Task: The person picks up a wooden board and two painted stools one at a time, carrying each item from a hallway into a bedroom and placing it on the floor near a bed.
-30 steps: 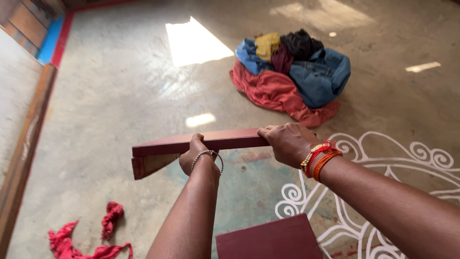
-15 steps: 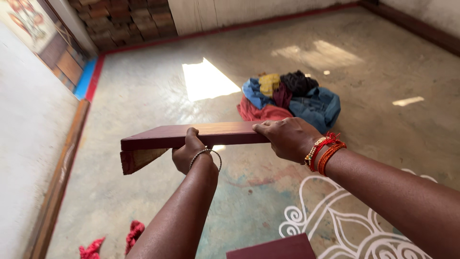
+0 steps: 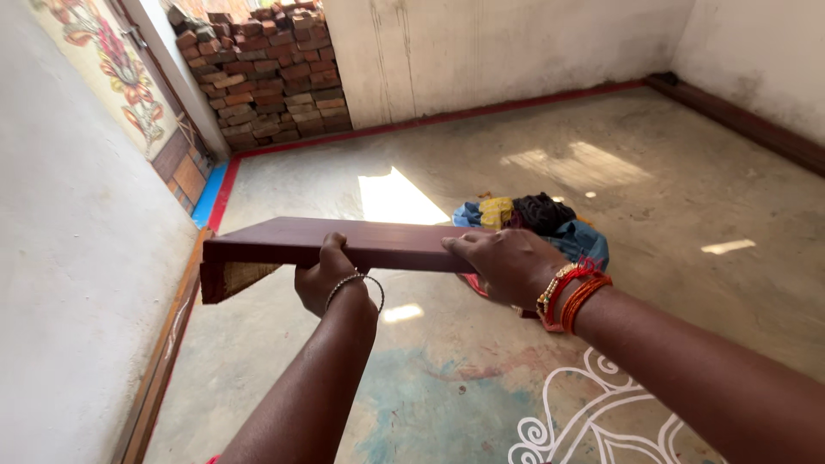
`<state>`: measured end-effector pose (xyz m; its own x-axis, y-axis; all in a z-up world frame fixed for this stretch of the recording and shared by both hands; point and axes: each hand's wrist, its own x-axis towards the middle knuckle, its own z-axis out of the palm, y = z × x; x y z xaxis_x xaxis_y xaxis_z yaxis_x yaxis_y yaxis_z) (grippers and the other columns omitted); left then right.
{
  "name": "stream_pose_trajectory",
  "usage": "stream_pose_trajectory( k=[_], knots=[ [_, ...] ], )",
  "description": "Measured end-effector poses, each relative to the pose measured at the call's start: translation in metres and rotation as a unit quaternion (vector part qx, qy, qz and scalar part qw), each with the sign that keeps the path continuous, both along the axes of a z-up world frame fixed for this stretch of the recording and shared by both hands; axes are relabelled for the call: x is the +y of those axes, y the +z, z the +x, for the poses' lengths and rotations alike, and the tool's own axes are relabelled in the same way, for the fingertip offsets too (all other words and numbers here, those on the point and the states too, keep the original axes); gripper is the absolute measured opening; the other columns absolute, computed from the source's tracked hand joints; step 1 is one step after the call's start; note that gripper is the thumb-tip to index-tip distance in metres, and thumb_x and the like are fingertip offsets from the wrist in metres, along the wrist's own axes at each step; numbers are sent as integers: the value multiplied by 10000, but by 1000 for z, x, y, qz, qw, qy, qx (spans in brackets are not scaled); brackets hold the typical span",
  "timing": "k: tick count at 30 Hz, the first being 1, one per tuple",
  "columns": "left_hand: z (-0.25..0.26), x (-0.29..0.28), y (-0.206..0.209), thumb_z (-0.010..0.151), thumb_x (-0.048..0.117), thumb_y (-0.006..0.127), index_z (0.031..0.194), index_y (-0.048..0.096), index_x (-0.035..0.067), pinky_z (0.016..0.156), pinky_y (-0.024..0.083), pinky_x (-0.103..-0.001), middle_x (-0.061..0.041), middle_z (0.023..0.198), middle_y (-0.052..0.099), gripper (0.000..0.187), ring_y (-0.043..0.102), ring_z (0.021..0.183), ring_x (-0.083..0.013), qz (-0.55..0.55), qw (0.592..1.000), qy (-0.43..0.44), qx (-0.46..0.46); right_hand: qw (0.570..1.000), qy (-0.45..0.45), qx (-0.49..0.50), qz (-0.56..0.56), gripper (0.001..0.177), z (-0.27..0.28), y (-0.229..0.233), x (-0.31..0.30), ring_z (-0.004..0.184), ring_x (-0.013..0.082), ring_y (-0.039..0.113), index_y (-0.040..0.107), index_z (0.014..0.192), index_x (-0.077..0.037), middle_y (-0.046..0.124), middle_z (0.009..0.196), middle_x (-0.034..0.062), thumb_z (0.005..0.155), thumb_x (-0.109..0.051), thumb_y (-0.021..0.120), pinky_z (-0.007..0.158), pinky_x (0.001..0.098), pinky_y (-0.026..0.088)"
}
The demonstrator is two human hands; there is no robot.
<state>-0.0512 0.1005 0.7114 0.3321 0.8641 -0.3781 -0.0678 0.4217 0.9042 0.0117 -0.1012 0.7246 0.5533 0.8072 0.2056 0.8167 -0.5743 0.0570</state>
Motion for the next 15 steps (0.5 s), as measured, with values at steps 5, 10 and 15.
stream_pose_trajectory(
  k=[5,10,15],
  knots=[
    [-28,-5,26,788,190,747,1050,707,38,733,645,-298,-95,998,761,305,759,827,-200,-42,999,25,-12,999,-28,33,-32,540,-28,36,0,1018,269,712,569,1393,-179,697,1187,91,871,-172,706,871,416,593],
    [-47,-6,50,795,185,734,1072,690,39,743,645,-327,-109,1014,759,316,760,847,-220,-46,999,24,-6,997,-46,60,-28,535,-42,59,-1,1010,275,716,544,1408,-205,692,1208,81,896,-192,699,884,424,585],
    [-49,-9,82,800,237,738,1116,733,66,851,606,-329,-94,1074,782,360,761,914,-224,28,998,-16,51,994,-3,104,-29,611,-42,82,-10,1025,268,733,545,1419,-193,717,1213,83,835,-176,723,929,403,578]
  ],
)
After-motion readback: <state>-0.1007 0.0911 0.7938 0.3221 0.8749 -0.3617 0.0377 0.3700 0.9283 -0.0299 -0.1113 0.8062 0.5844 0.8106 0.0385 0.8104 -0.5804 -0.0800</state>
